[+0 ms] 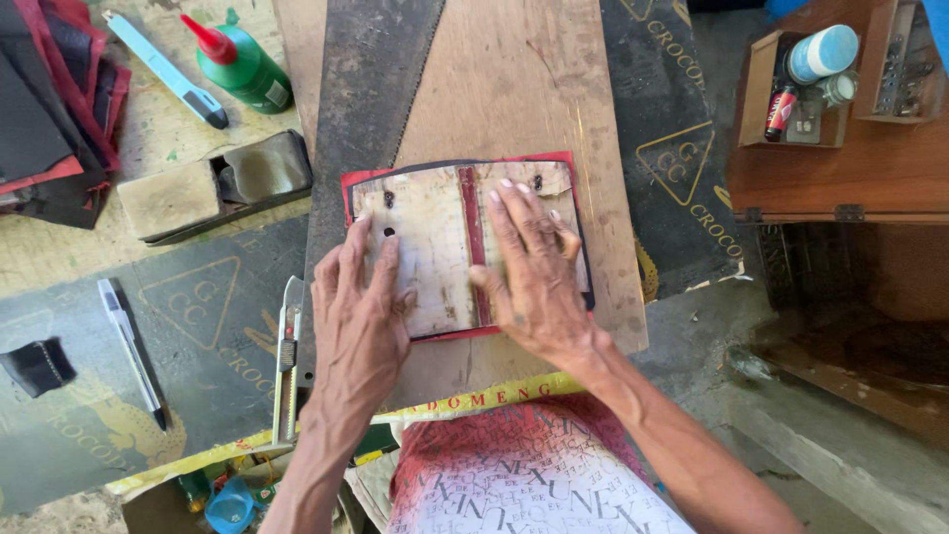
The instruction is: The person uses a utility knife and a metal ruler to cut a black material with red edges on a wooden workbench. They then place a wooden template on the material, trace its outline with a pen, and continue cutting along the traced lines.
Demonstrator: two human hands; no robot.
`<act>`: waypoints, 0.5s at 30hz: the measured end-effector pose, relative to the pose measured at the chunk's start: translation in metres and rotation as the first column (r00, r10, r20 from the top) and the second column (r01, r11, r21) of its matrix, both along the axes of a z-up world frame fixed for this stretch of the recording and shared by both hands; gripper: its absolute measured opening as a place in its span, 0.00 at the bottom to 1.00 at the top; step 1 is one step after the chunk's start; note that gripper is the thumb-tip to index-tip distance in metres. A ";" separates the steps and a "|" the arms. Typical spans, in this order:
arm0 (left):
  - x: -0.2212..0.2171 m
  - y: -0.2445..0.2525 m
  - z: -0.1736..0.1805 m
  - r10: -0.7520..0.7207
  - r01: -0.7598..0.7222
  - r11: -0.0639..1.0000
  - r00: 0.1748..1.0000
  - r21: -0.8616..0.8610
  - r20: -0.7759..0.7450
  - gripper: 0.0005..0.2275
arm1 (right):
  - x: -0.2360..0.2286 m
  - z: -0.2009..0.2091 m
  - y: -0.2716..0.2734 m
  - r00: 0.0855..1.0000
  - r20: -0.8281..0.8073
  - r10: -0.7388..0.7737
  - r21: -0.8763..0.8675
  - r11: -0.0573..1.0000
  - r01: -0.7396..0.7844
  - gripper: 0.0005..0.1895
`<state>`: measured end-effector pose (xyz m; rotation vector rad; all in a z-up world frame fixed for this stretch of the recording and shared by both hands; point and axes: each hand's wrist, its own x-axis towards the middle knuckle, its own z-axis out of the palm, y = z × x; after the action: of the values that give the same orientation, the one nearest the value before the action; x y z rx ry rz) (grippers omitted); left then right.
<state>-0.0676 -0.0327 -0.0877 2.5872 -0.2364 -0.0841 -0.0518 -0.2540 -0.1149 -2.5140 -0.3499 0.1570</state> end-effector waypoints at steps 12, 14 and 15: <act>0.004 -0.004 0.007 0.036 -0.036 0.999 0.999 0.031 0.006 0.27 | 0.001 -0.002 -0.014 0.982 0.189 0.005 -0.232 0.972 0.039 0.38; 0.005 -0.004 0.004 0.048 -0.048 0.999 0.999 0.014 0.014 0.27 | 0.003 -0.003 -0.015 0.982 0.191 -0.002 -0.215 0.976 0.043 0.38; 0.004 -0.005 0.004 0.055 -0.055 0.998 0.998 0.006 0.015 0.27 | 0.003 -0.003 -0.015 0.982 0.188 -0.007 -0.203 0.978 0.046 0.38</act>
<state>-0.0635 -0.0375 -0.0839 2.5990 -0.1709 -0.0459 -0.0488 -0.2693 -0.1179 -2.7466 -0.3929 -0.0576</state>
